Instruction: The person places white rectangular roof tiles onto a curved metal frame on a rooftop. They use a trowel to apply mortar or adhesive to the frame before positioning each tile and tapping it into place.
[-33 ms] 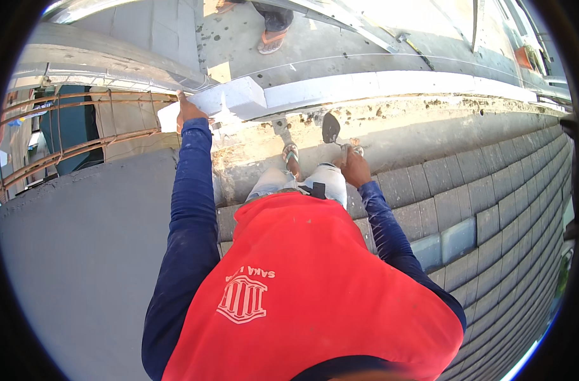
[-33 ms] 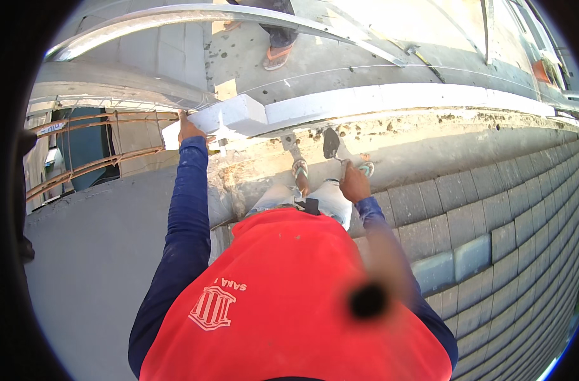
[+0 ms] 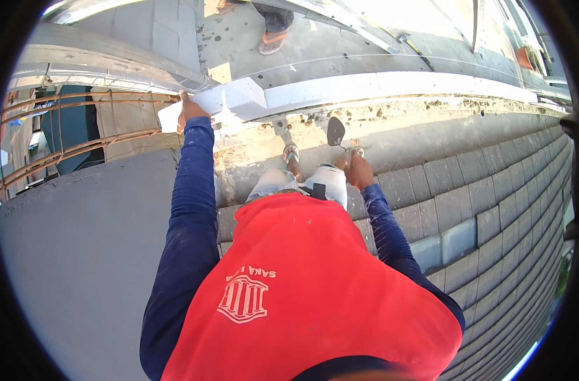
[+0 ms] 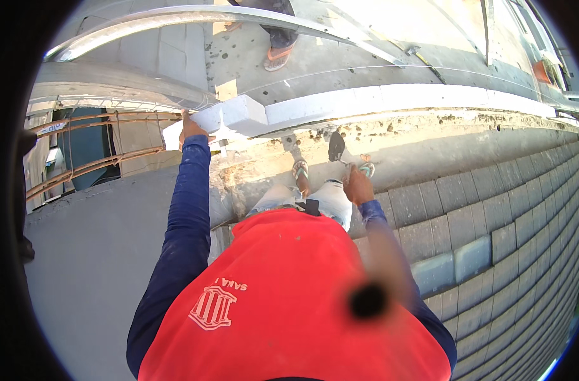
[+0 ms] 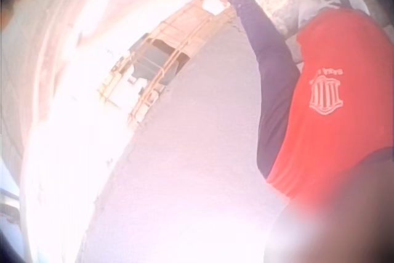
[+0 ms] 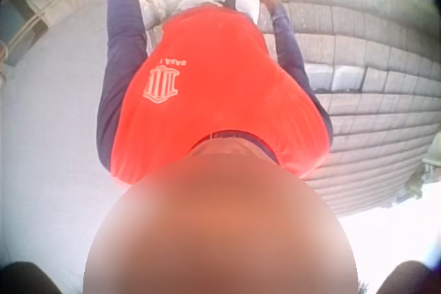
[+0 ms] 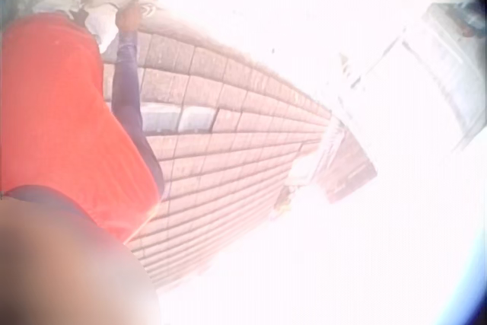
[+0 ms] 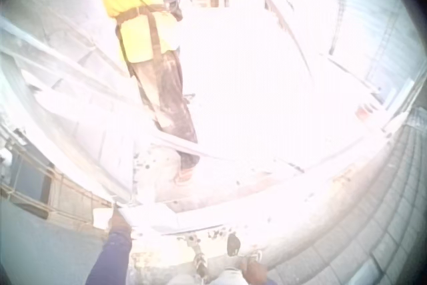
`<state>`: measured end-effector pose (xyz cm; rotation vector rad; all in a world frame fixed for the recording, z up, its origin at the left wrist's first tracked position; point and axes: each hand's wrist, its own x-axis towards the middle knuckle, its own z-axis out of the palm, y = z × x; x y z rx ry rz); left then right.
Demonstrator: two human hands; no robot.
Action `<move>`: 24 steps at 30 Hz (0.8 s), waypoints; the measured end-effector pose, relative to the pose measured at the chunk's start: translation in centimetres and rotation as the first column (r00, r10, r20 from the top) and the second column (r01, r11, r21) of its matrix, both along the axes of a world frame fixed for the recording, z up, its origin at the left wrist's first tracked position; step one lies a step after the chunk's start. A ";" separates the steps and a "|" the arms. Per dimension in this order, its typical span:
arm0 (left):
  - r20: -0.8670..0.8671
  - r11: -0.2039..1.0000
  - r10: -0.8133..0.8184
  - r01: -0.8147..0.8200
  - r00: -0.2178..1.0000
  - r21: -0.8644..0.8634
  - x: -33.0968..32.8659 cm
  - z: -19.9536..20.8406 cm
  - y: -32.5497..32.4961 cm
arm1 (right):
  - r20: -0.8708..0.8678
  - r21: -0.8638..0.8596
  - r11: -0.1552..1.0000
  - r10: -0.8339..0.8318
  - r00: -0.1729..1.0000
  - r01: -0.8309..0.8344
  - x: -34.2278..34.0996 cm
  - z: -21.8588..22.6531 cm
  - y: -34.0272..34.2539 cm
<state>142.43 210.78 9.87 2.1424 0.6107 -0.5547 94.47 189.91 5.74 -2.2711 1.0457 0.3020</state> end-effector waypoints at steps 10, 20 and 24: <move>-0.137 0.632 0.322 -0.320 0.937 -0.706 -4.2 -0.3 4.3 | -0.097 0.080 0.983 -0.160 0.982 0.168 -7.5 -2.3 -0.1; -0.196 0.480 0.437 -0.411 0.878 -0.775 -17.4 4.5 5.9 | -0.138 0.241 0.921 -0.282 0.950 0.308 -12.9 -1.3 1.3; -0.319 0.418 0.442 -0.507 0.838 -0.754 -22.5 6.1 2.4 | -0.150 0.179 0.888 -0.401 0.904 0.424 -20.2 -7.5 2.4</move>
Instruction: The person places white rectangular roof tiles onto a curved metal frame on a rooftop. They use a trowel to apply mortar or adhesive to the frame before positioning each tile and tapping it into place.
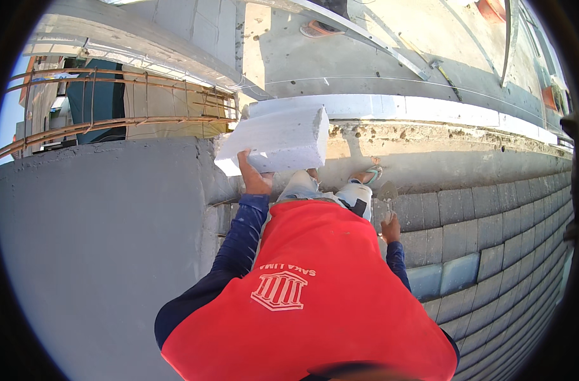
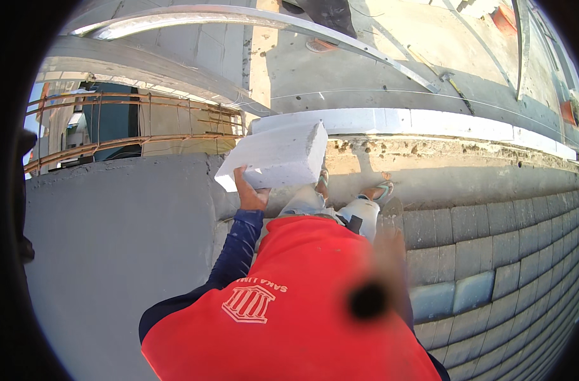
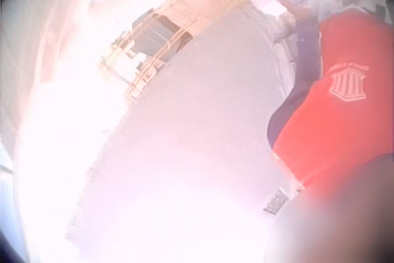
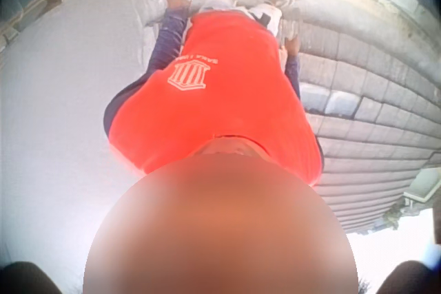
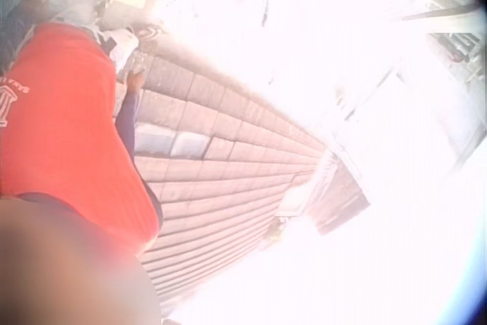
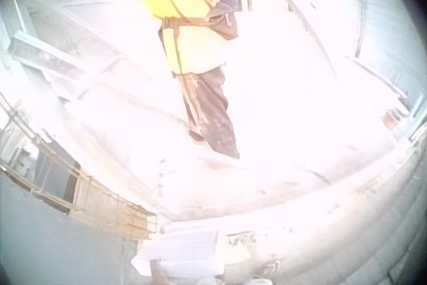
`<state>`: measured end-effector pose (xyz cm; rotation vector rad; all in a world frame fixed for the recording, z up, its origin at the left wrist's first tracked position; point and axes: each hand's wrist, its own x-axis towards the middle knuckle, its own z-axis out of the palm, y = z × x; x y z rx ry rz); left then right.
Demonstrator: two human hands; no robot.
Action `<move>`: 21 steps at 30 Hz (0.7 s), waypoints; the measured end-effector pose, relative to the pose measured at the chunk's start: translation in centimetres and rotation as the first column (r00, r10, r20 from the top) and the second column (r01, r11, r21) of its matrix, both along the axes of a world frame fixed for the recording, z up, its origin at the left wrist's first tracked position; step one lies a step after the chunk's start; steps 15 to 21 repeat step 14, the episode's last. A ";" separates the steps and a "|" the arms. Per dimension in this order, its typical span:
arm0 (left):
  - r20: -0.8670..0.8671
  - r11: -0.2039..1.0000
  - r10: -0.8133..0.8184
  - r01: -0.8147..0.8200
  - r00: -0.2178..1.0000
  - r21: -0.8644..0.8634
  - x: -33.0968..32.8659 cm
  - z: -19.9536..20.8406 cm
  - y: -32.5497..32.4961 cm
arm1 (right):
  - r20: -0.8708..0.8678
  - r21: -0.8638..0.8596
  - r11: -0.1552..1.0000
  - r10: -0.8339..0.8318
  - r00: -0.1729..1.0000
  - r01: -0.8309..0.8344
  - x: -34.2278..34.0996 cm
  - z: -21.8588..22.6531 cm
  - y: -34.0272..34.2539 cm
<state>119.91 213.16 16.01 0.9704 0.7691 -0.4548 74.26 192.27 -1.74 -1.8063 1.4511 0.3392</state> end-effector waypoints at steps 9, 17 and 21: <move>0.002 1.000 -0.012 0.012 1.000 -0.009 -2.9 -2.4 -11.9 | 0.058 0.224 0.843 -0.513 0.857 0.490 -13.9 -5.7 1.1; 0.100 0.989 -0.087 0.098 0.991 -0.109 -1.4 -4.5 -17.5 | 0.149 0.098 0.894 -0.448 0.882 0.438 -15.5 -6.2 4.0; 0.100 0.989 -0.087 0.098 0.991 -0.109 -1.4 -4.5 -17.5 | 0.149 0.098 0.894 -0.448 0.882 0.438 -15.5 -6.2 4.0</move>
